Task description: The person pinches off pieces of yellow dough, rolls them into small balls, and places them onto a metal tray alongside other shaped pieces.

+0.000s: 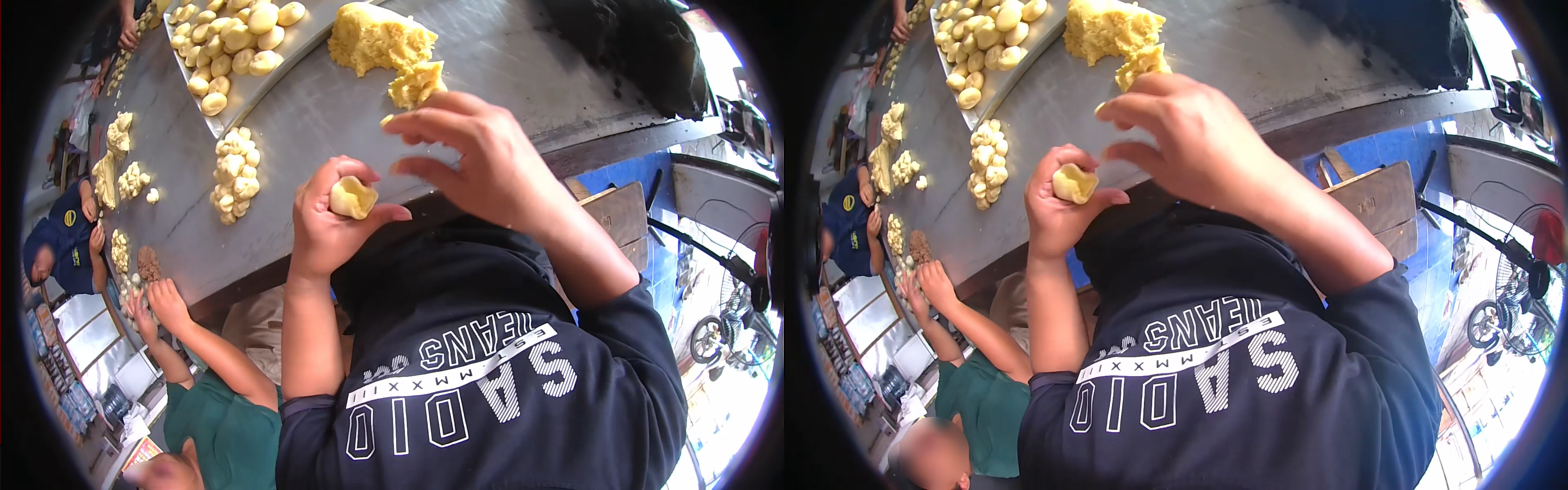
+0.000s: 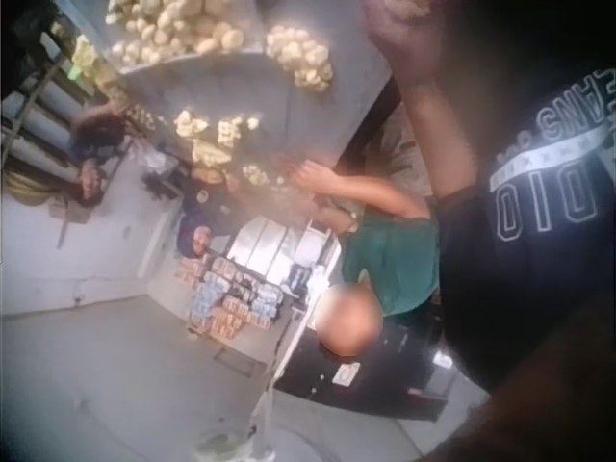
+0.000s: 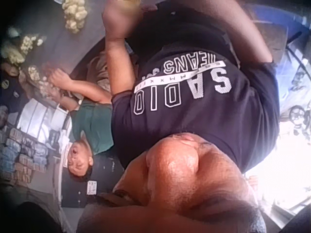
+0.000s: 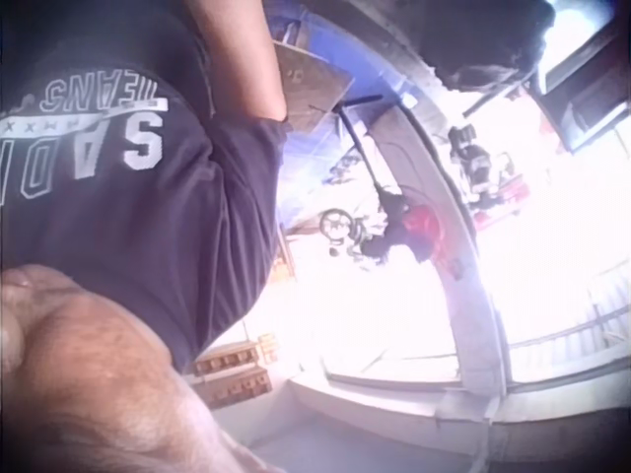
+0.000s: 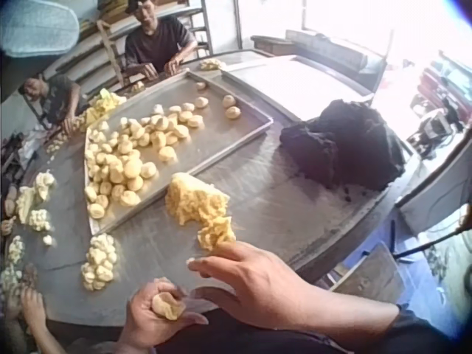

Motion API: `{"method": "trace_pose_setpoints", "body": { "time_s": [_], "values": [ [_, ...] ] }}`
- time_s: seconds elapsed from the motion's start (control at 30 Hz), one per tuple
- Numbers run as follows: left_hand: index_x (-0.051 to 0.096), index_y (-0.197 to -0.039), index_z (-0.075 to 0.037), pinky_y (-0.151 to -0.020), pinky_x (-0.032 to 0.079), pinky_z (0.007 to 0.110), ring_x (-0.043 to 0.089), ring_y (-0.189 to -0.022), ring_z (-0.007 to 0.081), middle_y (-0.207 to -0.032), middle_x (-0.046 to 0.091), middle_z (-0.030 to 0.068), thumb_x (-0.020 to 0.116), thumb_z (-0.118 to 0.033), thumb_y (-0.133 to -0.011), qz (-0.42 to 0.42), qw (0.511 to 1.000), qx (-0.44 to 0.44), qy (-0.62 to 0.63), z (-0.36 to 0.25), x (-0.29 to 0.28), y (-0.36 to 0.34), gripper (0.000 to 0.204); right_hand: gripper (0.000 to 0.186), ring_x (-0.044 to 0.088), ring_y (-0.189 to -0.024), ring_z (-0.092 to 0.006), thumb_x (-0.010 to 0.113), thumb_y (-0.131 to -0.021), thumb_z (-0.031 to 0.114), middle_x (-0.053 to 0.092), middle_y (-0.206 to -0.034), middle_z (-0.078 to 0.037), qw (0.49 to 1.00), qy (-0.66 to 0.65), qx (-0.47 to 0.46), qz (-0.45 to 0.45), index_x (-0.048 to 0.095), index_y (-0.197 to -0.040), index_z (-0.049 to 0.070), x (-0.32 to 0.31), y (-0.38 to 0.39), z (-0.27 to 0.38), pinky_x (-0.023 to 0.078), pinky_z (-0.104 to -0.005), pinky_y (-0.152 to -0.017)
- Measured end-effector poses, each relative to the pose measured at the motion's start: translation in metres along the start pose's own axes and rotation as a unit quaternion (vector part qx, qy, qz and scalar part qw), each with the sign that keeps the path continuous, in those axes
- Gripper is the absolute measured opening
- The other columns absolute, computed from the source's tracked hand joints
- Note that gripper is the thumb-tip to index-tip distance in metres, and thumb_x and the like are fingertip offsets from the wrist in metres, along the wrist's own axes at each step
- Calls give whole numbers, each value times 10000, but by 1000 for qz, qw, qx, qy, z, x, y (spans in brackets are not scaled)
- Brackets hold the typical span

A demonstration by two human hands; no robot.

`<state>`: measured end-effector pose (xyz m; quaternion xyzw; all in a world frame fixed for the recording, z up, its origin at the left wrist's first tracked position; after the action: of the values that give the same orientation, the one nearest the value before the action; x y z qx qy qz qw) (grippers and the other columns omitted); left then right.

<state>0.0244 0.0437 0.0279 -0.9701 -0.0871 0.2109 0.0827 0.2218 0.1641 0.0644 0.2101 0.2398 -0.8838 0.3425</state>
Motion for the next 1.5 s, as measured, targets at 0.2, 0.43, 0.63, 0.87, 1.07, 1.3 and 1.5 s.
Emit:
{"method": "trace_pose_setpoints", "body": {
  "time_s": [0.2,0.43,0.63,0.87,1.07,1.3,1.5],
  "values": [
    [716,-896,-72,-687,579,387,715,-734,258,-837,718,47,1150,-214,-543,22,997,53,-46,-16,11,-3,576,596,749,-1131,-344,956,-815,190,756,-1200,-116,999,-3,0,44,781,-1373,77,18,3,17,625,-467,-966],
    [723,-958,-76,-707,589,428,718,-744,285,-827,718,69,1142,-337,-549,88,992,1,-93,-14,13,1,641,562,707,-1146,-327,904,-849,169,736,-1219,-98,996,39,-71,29,750,-1383,81,35,-6,32,603,-457,-977],
    [700,-867,-62,-680,569,359,713,-732,224,-827,721,62,1071,-155,-737,-44,995,40,-81,-12,-1,1,404,239,745,-904,-333,862,-921,281,749,-921,-74,994,81,-71,-13,797,-1045,88,6,-3,39,613,-462,-839],
    [657,-814,-62,-645,541,361,658,-690,210,-774,686,48,1123,-166,-615,-83,984,83,-137,-13,7,-5,518,210,776,-766,-411,819,-945,258,755,-832,-148,996,47,-7,69,773,-912,56,28,-1,21,636,-512,-729],
    [684,-819,-58,-665,541,317,682,-708,179,-789,714,51,1072,-89,-708,-6,999,45,29,2,3,-3,405,217,755,-1149,-373,723,-928,37,800,-1207,-124,962,255,-97,-18,826,-1119,45,-6,-45,-28,624,-483,-977],
    [584,-809,-78,-697,447,298,574,-771,128,-820,611,16,1033,-399,-849,-50,976,-14,210,11,-2,1,553,127,768,-1032,-334,725,-923,40,775,-1103,-94,961,197,-185,64,800,-1025,54,-30,-39,-34,658,-435,-921],
    [579,-852,-85,-667,404,268,519,-750,107,-883,604,39,897,-554,-984,-61,967,-22,246,19,-7,1,582,352,804,-1023,-398,818,-1048,323,827,-1108,-202,980,193,-42,23,814,-1217,15,-46,-126,-62,642,-471,-927]
  ]
}}
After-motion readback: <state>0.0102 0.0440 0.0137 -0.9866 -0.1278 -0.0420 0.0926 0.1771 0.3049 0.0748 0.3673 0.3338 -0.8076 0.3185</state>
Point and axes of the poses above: each hand's wrist, its own y-axis away from the middle knuckle, its own x-axis out of the palm, z = x × y, the point moved 4 cm from there along -y, towards the middle knuckle
